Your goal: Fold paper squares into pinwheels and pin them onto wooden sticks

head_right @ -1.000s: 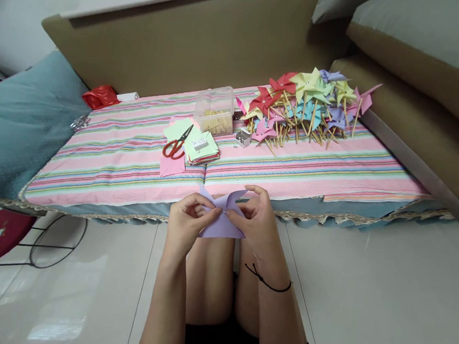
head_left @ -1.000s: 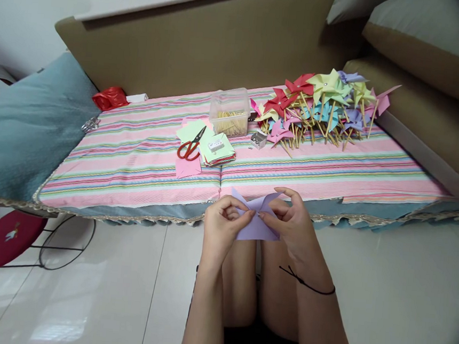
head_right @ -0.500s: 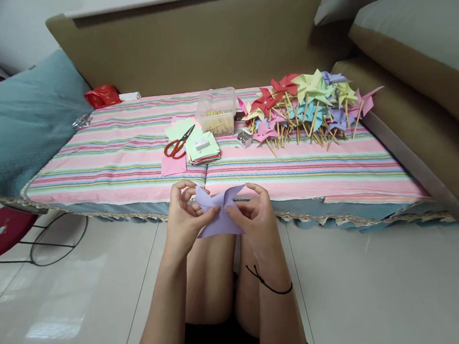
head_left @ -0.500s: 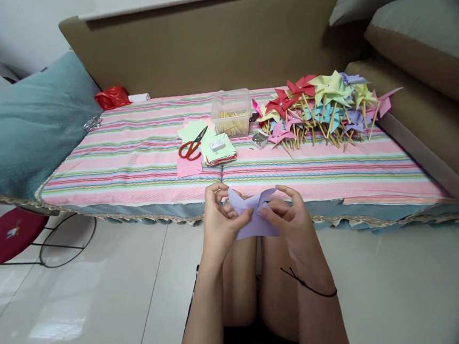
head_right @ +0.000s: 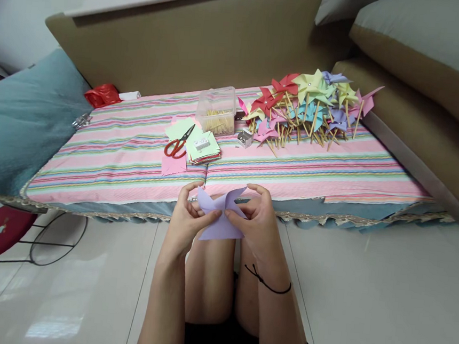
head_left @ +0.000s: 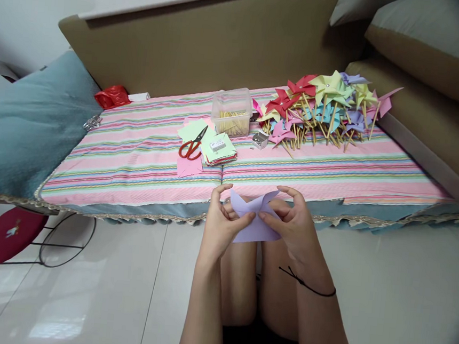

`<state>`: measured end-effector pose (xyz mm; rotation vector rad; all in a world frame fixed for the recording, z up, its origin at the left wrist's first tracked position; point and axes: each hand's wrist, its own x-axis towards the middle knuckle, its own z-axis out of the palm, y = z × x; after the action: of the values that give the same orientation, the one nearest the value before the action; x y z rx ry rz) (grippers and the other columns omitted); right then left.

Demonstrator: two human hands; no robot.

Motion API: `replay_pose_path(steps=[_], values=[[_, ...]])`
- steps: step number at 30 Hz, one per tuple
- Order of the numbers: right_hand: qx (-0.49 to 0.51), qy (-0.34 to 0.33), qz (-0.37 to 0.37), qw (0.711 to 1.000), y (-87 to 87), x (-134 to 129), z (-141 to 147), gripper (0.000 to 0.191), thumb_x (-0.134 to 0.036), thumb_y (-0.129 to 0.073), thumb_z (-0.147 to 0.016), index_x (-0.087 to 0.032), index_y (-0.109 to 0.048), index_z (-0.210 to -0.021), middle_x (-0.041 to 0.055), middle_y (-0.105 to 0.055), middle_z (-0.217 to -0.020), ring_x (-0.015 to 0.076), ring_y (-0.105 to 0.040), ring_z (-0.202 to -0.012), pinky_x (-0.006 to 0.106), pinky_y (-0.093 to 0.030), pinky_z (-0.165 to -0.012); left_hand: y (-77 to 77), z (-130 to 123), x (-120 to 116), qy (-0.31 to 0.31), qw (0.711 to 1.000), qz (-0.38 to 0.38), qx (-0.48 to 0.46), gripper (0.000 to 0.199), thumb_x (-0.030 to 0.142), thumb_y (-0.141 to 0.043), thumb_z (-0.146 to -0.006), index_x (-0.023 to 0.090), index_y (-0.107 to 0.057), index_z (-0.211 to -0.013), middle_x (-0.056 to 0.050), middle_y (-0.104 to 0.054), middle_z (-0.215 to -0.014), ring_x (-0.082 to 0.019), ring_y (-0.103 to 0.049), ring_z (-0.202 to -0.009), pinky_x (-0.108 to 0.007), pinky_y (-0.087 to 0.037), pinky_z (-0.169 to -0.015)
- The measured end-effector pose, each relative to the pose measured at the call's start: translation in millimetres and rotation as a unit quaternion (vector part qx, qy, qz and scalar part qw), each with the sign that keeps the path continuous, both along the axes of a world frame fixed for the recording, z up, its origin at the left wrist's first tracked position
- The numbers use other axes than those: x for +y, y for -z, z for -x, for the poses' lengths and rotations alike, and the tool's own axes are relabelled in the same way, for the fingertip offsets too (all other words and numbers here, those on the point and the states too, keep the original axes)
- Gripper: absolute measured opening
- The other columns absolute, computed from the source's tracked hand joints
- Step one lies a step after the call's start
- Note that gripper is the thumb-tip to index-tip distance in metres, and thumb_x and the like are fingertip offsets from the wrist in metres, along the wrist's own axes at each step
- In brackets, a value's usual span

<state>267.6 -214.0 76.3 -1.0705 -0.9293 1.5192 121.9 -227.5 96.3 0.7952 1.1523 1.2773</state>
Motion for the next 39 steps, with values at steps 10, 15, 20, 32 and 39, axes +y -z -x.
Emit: replay_pose_path(steps=[10, 15, 20, 32, 39], values=[[0.015, 0.047, -0.005, 0.999, -4.5, 3.2, 0.2, 0.048, -0.041, -0.076, -0.075, -0.027, -0.051, -0.113, -0.0016, -0.076, -0.079, 0.0197, -0.071, -0.08, 0.034, -0.053, -0.077, 5.9, -2.2, 6.6, -0.16, 0.986, 0.034, -0.041, 0.071, 0.02, -0.088, -0.046, 0.022, -0.04, -0.099, 0.008, -0.066, -0.057, -0.011, -0.062, -0.049, -0.022, -0.048, -0.057], [0.048, 0.016, 0.005, 0.999, 1.9, 6.8, -8.6, 0.034, -0.044, -0.07, -0.081, -0.027, -0.061, -0.108, 0.0028, -0.078, -0.093, 0.0201, -0.073, -0.084, 0.036, -0.056, -0.08, 9.3, 1.9, 10.0, -0.284, 0.956, 0.036, -0.062, 0.072, 0.02, -0.088, -0.044, 0.021, -0.043, -0.1, 0.008, -0.065, -0.059, -0.011, -0.063, -0.052, -0.022, -0.048, -0.057], [0.049, -0.09, 0.042, 0.994, 10.0, 6.9, -1.1, 0.029, -0.049, -0.076, -0.074, -0.023, -0.074, -0.087, 0.0045, -0.077, -0.083, 0.0211, -0.073, -0.077, 0.034, -0.058, -0.072, 9.8, -1.4, 10.0, -0.333, 0.939, 0.016, -0.082, 0.072, 0.02, -0.086, -0.047, 0.022, -0.041, -0.103, 0.004, -0.07, -0.066, -0.012, -0.068, -0.061, -0.023, -0.05, -0.062], [0.027, 0.131, -0.123, 0.983, 4.0, -6.4, 42.2, 0.006, -0.024, -0.078, -0.075, -0.027, -0.076, -0.079, 0.0008, -0.073, -0.087, 0.0181, -0.067, -0.086, 0.033, -0.055, -0.081, 9.8, -18.4, 8.9, -0.365, 0.925, -0.017, -0.107, 0.066, 0.018, -0.084, -0.057, 0.022, -0.039, -0.105, 0.003, -0.07, -0.068, -0.012, -0.069, -0.065, -0.021, -0.05, -0.063], [-0.028, 0.174, -0.188, 0.966, -2.8, -9.5, 54.2, 0.006, -0.02, -0.076, -0.075, -0.025, -0.077, -0.077, 0.0028, -0.069, -0.088, 0.0182, -0.066, -0.087, 0.032, -0.057, -0.074, 8.5, -26.7, 6.5, -0.354, 0.926, -0.041, -0.124, 0.061, 0.011, -0.081, -0.061, 0.021, -0.042, -0.106, -0.001, -0.073, -0.073, -0.012, -0.069, -0.065, -0.024, -0.054, -0.068]])
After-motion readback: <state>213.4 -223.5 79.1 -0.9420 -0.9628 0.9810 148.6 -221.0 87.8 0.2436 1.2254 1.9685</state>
